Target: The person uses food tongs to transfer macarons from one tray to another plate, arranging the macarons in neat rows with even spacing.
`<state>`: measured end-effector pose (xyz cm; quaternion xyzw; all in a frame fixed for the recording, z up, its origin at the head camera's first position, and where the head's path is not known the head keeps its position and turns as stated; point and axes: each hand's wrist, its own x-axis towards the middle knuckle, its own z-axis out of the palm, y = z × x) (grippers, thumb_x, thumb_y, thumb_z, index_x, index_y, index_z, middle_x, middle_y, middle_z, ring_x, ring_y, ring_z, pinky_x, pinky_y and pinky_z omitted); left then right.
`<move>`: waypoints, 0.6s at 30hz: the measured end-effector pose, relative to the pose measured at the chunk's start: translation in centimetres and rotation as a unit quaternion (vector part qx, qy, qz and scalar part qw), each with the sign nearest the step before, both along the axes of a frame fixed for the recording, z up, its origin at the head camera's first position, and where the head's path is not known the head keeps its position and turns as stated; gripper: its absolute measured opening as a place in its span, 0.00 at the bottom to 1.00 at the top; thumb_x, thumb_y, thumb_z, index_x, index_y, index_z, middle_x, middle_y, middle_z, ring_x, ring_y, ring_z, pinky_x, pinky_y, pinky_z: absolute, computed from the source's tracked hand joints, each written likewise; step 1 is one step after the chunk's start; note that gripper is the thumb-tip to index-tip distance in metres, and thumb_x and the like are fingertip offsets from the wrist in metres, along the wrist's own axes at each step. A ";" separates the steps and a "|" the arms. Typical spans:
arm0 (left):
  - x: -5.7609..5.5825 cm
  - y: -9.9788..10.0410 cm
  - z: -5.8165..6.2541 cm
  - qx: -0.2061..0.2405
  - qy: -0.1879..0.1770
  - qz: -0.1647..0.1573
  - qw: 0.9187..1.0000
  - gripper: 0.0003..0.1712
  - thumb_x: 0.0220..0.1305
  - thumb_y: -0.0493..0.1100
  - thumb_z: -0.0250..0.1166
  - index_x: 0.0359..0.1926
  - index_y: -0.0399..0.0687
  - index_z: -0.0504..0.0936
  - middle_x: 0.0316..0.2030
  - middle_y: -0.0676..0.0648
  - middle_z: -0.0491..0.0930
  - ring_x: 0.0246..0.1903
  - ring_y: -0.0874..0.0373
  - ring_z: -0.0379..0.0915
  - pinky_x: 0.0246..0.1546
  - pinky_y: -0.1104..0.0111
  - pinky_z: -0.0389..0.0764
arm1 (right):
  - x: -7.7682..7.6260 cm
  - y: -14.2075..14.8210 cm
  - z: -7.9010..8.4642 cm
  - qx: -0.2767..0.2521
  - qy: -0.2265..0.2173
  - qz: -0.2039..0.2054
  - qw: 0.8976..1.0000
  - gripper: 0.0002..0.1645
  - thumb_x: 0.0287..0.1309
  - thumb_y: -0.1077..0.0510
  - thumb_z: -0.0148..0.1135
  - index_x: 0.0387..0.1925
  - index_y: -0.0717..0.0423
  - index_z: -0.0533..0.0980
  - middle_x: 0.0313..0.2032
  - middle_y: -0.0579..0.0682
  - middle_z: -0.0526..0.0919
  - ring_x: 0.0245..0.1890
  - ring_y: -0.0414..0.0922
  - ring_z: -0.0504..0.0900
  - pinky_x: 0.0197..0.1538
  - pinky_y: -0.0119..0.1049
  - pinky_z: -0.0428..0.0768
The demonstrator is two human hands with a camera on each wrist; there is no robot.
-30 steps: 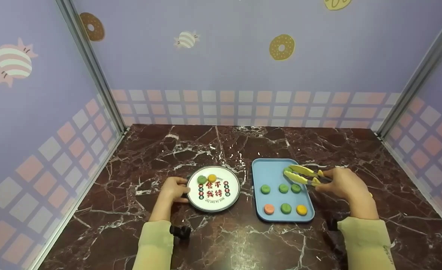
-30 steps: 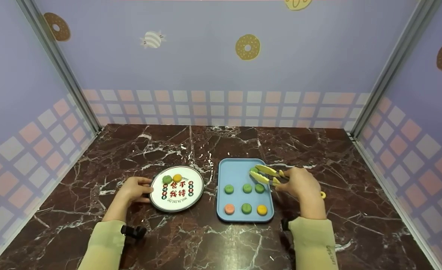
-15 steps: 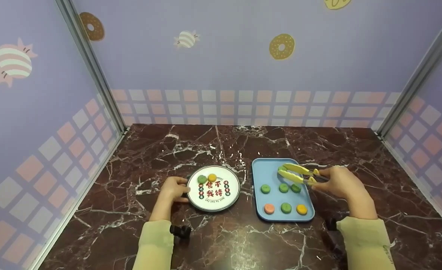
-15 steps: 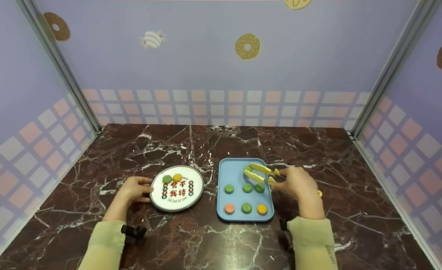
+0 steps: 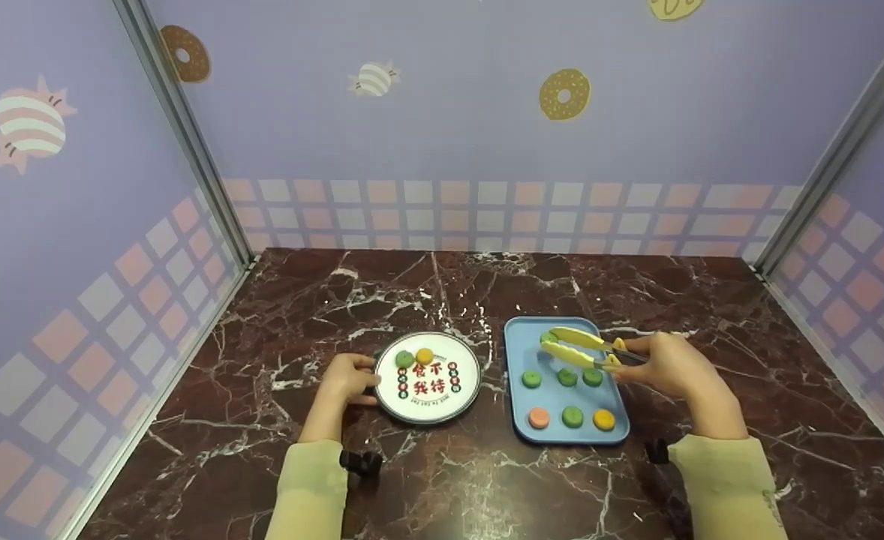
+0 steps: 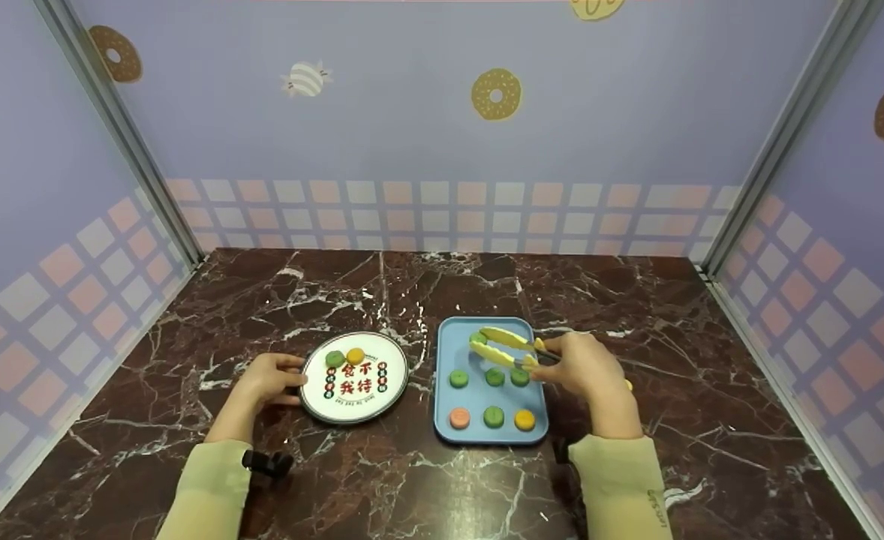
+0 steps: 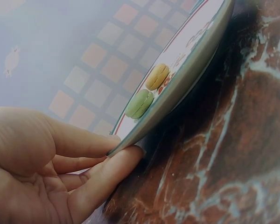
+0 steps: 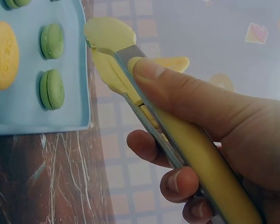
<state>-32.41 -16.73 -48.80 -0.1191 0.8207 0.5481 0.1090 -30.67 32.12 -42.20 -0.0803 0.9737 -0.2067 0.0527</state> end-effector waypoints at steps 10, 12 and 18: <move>0.1 0.0 -0.1 0.004 0.006 -0.002 1.000 0.28 0.68 0.26 0.62 0.67 0.24 0.71 0.65 0.21 0.71 0.49 0.35 0.84 0.31 0.64 0.95 | 0.0 -1.3 0.1 -0.017 -0.012 0.016 1.000 0.41 0.57 0.43 0.76 0.66 0.60 0.77 0.63 0.66 0.80 0.50 0.57 0.88 0.51 0.58 0.89; 0.1 0.0 -0.1 0.006 0.006 0.000 1.000 0.28 0.68 0.26 0.62 0.67 0.24 0.71 0.65 0.21 0.71 0.49 0.35 0.84 0.32 0.63 0.95 | -0.1 -1.5 0.1 -0.018 -0.011 0.022 1.000 0.41 0.57 0.44 0.76 0.66 0.61 0.77 0.62 0.66 0.80 0.44 0.52 0.89 0.45 0.51 0.90; 0.2 0.1 0.1 0.010 0.004 0.003 1.000 0.28 0.67 0.25 0.62 0.68 0.24 0.71 0.65 0.22 0.71 0.50 0.34 0.84 0.32 0.63 0.95 | -0.2 -2.2 0.2 -0.014 -0.008 0.030 0.999 0.41 0.56 0.43 0.77 0.66 0.60 0.77 0.62 0.67 0.80 0.30 0.41 0.80 0.34 0.35 0.78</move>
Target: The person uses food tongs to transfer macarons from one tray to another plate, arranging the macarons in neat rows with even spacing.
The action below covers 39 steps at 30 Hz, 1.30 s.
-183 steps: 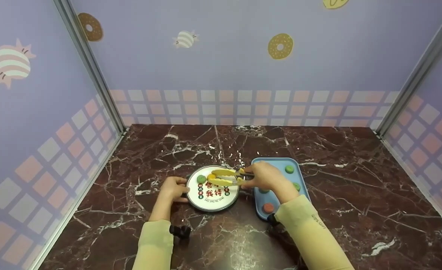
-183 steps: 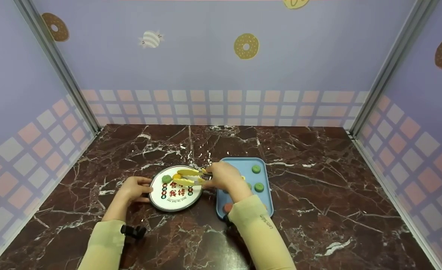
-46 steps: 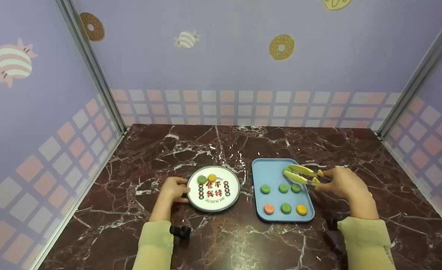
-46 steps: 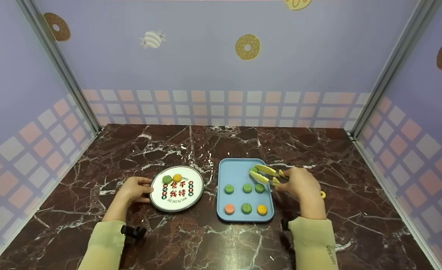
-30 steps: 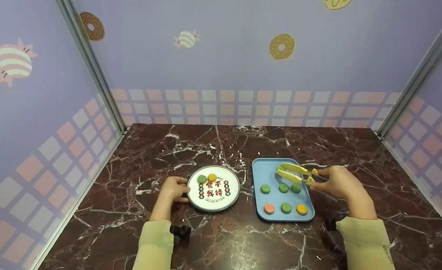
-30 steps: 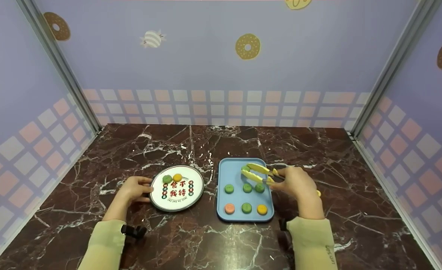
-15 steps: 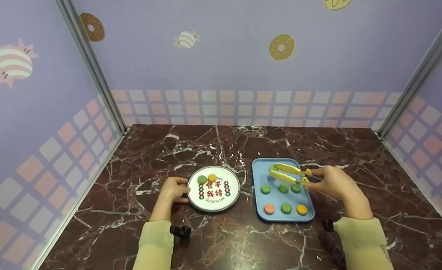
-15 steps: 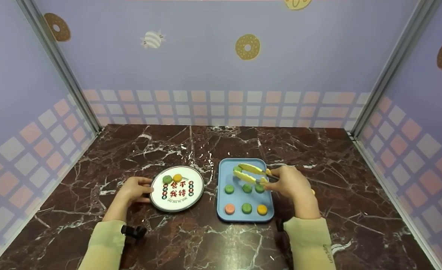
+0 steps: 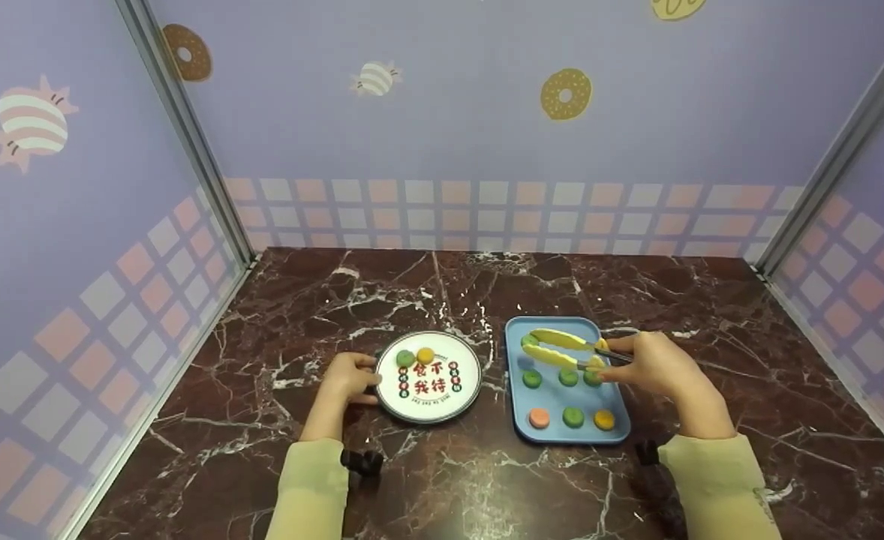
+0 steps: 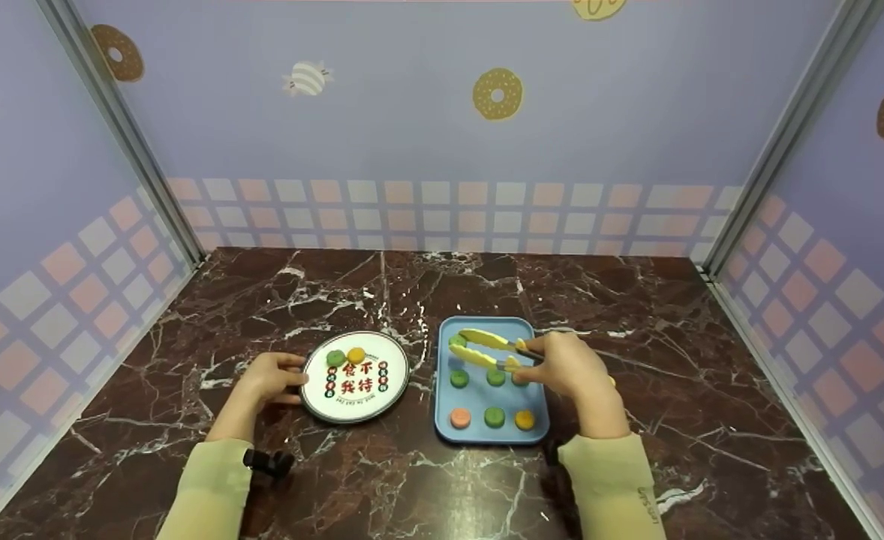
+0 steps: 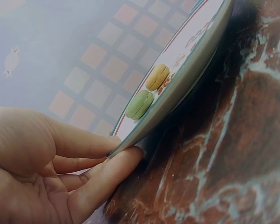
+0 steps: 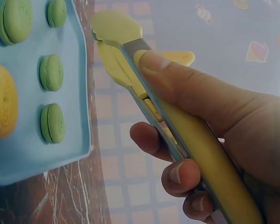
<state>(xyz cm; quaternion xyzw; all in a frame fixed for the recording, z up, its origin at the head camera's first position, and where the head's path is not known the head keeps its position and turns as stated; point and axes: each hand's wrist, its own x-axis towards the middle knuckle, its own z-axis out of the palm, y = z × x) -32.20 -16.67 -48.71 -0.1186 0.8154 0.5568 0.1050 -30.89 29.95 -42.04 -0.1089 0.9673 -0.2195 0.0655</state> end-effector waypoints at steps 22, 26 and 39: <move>-0.1 0.0 -0.1 -0.004 0.003 -0.002 1.000 0.27 0.67 0.25 0.62 0.66 0.23 0.72 0.63 0.22 0.73 0.49 0.36 0.85 0.34 0.60 0.96 | -1.4 -4.4 0.1 0.006 0.035 0.060 0.998 0.39 0.52 0.44 0.79 0.63 0.55 0.80 0.54 0.60 0.88 0.25 0.40 0.84 0.32 0.36 0.81; -0.4 -0.2 -0.2 -0.003 0.008 -0.008 1.000 0.28 0.65 0.25 0.63 0.66 0.22 0.72 0.62 0.21 0.73 0.44 0.38 0.86 0.32 0.61 0.95 | -2.0 -5.5 -0.3 0.002 0.039 0.078 0.996 0.38 0.53 0.44 0.79 0.63 0.55 0.81 0.58 0.58 0.86 0.38 0.46 0.90 0.36 0.40 0.86; 0.0 0.1 0.0 0.001 0.006 -0.003 1.000 0.28 0.68 0.26 0.61 0.68 0.24 0.70 0.65 0.21 0.71 0.52 0.33 0.83 0.33 0.63 0.95 | -3.6 -9.1 -0.6 0.030 0.062 0.129 0.989 0.34 0.54 0.44 0.78 0.61 0.51 0.82 0.54 0.54 0.89 0.43 0.50 0.90 0.41 0.46 0.90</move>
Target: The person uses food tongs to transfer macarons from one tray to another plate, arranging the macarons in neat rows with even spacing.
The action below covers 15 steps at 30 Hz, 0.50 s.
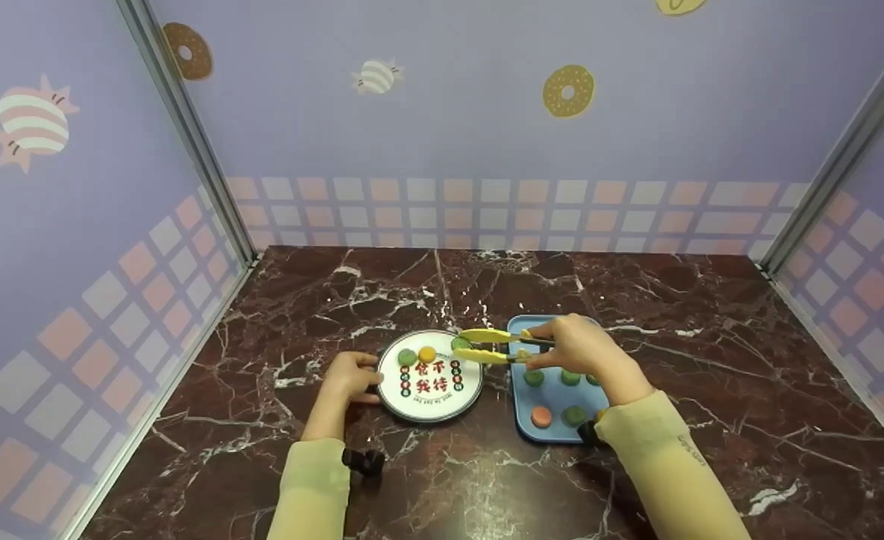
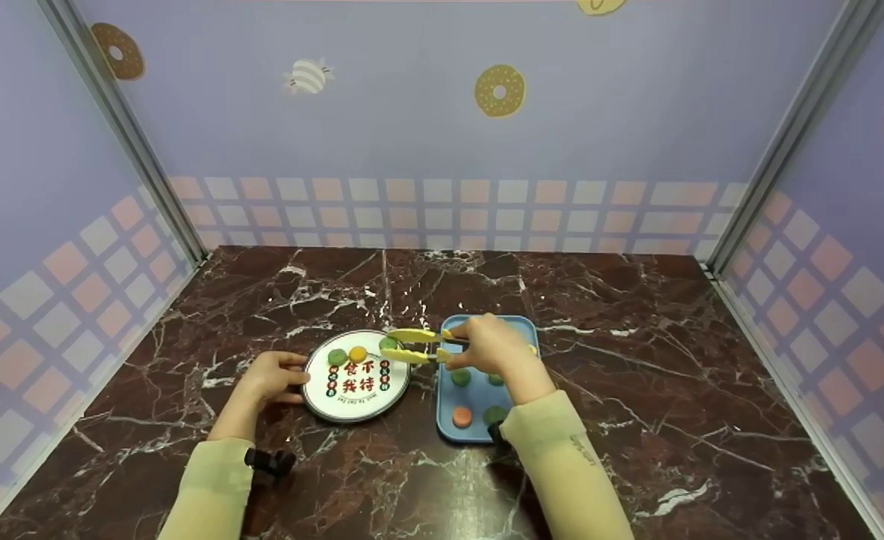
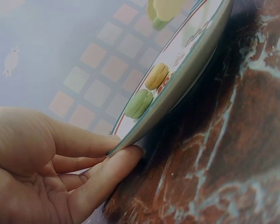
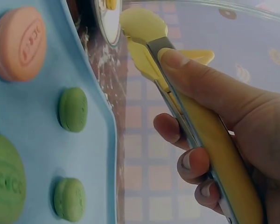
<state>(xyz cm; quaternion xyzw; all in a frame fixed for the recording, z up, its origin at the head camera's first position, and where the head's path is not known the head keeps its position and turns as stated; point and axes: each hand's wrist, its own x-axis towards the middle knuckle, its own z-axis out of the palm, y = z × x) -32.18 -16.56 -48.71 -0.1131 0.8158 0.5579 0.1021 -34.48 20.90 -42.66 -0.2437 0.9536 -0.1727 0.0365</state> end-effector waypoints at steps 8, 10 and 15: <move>0.0 0.0 0.0 0.001 0.004 0.001 1.000 0.28 0.67 0.25 0.62 0.67 0.23 0.71 0.65 0.20 0.70 0.51 0.34 0.83 0.33 0.62 0.95 | -0.7 -1.5 -0.5 -0.001 -0.018 0.002 1.000 0.34 0.53 0.45 0.79 0.60 0.52 0.83 0.53 0.55 0.89 0.33 0.43 0.86 0.31 0.37 0.82; 0.0 0.0 -0.1 0.000 0.005 0.000 1.000 0.28 0.67 0.25 0.62 0.67 0.22 0.71 0.64 0.20 0.71 0.50 0.34 0.84 0.33 0.62 0.95 | -0.8 -1.8 -0.6 0.002 -0.020 0.000 1.000 0.34 0.53 0.45 0.79 0.61 0.52 0.83 0.55 0.55 0.88 0.37 0.47 0.88 0.33 0.39 0.84; 0.0 0.0 -0.1 -0.004 0.001 0.000 1.000 0.28 0.67 0.26 0.62 0.67 0.24 0.71 0.64 0.21 0.72 0.50 0.34 0.84 0.33 0.62 0.95 | -0.9 -2.3 -0.9 0.005 -0.026 -0.003 1.000 0.34 0.54 0.46 0.79 0.61 0.52 0.82 0.57 0.55 0.87 0.46 0.52 0.88 0.40 0.43 0.86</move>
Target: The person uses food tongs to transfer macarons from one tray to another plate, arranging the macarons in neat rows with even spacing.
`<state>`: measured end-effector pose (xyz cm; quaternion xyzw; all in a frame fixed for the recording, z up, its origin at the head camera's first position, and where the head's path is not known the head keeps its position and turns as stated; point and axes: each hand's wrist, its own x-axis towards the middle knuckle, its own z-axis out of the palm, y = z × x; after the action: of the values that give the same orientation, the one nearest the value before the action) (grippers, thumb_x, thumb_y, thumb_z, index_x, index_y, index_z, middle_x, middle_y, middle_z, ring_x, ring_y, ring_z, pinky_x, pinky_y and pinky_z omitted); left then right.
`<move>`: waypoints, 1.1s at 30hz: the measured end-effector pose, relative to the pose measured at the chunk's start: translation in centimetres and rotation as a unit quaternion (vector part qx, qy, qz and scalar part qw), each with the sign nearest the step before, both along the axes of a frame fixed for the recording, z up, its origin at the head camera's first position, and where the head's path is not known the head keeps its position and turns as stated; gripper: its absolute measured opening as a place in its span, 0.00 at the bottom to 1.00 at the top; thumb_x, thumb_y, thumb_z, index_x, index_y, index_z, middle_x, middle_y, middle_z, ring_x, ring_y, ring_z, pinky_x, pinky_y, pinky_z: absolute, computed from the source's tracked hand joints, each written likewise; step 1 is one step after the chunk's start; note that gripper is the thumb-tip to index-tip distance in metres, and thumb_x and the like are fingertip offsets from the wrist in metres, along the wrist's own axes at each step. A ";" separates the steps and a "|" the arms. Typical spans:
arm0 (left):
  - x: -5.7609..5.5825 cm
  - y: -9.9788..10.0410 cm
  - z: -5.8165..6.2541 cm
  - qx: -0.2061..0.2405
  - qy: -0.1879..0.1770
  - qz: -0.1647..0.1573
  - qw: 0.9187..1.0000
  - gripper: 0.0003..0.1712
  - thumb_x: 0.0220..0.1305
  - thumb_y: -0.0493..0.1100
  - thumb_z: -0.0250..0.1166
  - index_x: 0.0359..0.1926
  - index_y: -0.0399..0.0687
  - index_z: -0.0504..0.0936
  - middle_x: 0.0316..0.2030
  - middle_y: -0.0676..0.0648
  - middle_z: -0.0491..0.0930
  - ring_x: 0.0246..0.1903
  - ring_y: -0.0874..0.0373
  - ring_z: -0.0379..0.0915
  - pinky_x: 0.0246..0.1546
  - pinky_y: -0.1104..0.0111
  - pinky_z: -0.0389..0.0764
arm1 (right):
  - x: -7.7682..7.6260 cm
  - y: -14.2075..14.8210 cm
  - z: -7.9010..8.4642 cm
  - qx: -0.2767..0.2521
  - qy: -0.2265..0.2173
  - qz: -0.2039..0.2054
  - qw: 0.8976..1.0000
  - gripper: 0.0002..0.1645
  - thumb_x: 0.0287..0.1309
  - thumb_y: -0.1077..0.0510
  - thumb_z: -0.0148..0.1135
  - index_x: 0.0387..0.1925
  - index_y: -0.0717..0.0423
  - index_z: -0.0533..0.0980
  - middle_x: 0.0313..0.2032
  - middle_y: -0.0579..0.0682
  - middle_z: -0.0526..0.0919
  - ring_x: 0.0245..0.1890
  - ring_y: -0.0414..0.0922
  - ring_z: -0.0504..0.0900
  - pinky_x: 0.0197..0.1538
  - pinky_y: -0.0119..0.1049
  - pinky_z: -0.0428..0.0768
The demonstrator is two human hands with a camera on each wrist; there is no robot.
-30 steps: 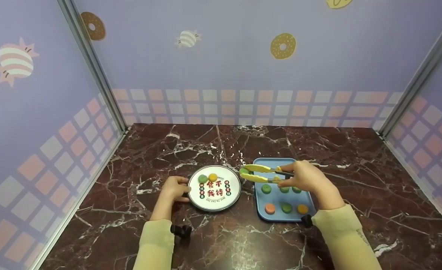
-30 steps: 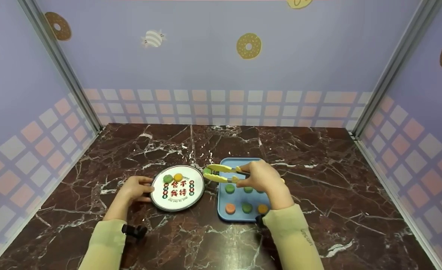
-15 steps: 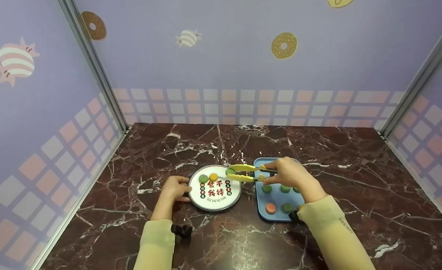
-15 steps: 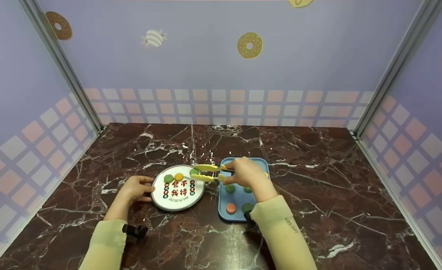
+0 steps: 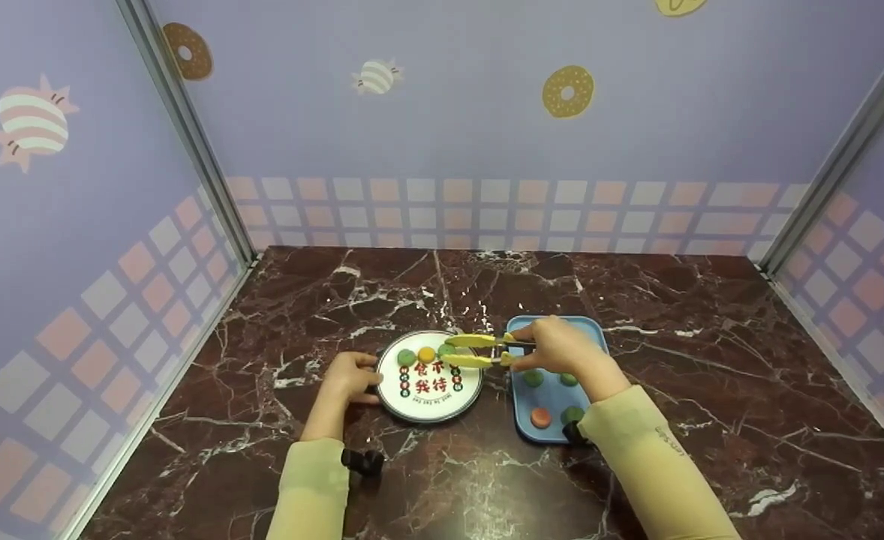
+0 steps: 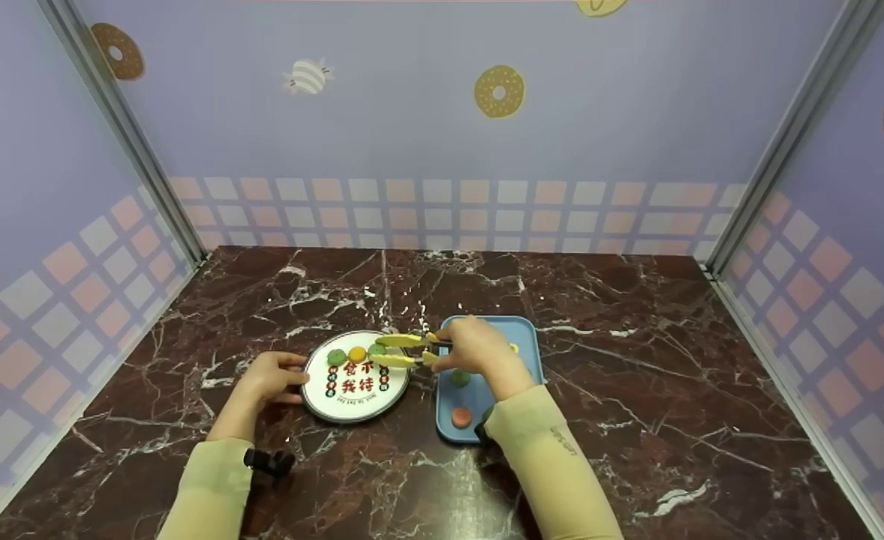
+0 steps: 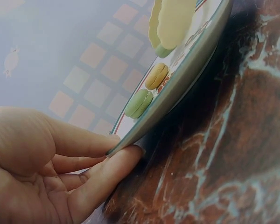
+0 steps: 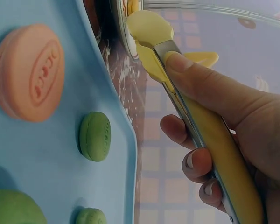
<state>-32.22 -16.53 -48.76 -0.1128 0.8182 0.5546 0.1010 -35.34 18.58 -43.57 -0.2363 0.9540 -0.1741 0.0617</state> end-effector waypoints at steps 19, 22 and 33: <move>-0.1 -0.1 0.0 0.000 -0.009 -0.001 1.000 0.28 0.68 0.26 0.62 0.68 0.25 0.70 0.66 0.22 0.70 0.48 0.35 0.85 0.31 0.64 0.95 | -0.5 -0.7 -0.4 0.007 0.018 0.027 0.999 0.14 0.53 0.47 0.79 0.39 0.46 0.87 0.28 0.44 0.85 0.23 0.39 0.70 0.26 0.34 0.69; -0.1 -0.1 0.0 -0.002 -0.009 0.001 1.000 0.29 0.68 0.26 0.62 0.68 0.24 0.70 0.65 0.22 0.71 0.48 0.35 0.85 0.31 0.64 0.95 | -0.6 -0.6 -0.5 0.002 0.025 0.036 0.999 0.11 0.53 0.48 0.79 0.31 0.46 0.84 0.22 0.43 0.78 0.21 0.40 0.65 0.25 0.33 0.64; -0.2 -0.2 -0.1 -0.005 -0.010 0.003 1.000 0.28 0.67 0.26 0.63 0.68 0.25 0.71 0.65 0.22 0.71 0.47 0.36 0.86 0.31 0.64 0.95 | -0.1 -0.1 -0.2 -0.014 0.015 0.018 1.000 0.25 0.53 0.47 0.80 0.52 0.49 0.87 0.42 0.53 0.91 0.30 0.42 0.81 0.32 0.39 0.81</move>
<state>-32.40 -16.70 -48.81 -0.1212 0.8196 0.5496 0.1072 -35.41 18.46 -43.76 -0.2566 0.9479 -0.1825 0.0477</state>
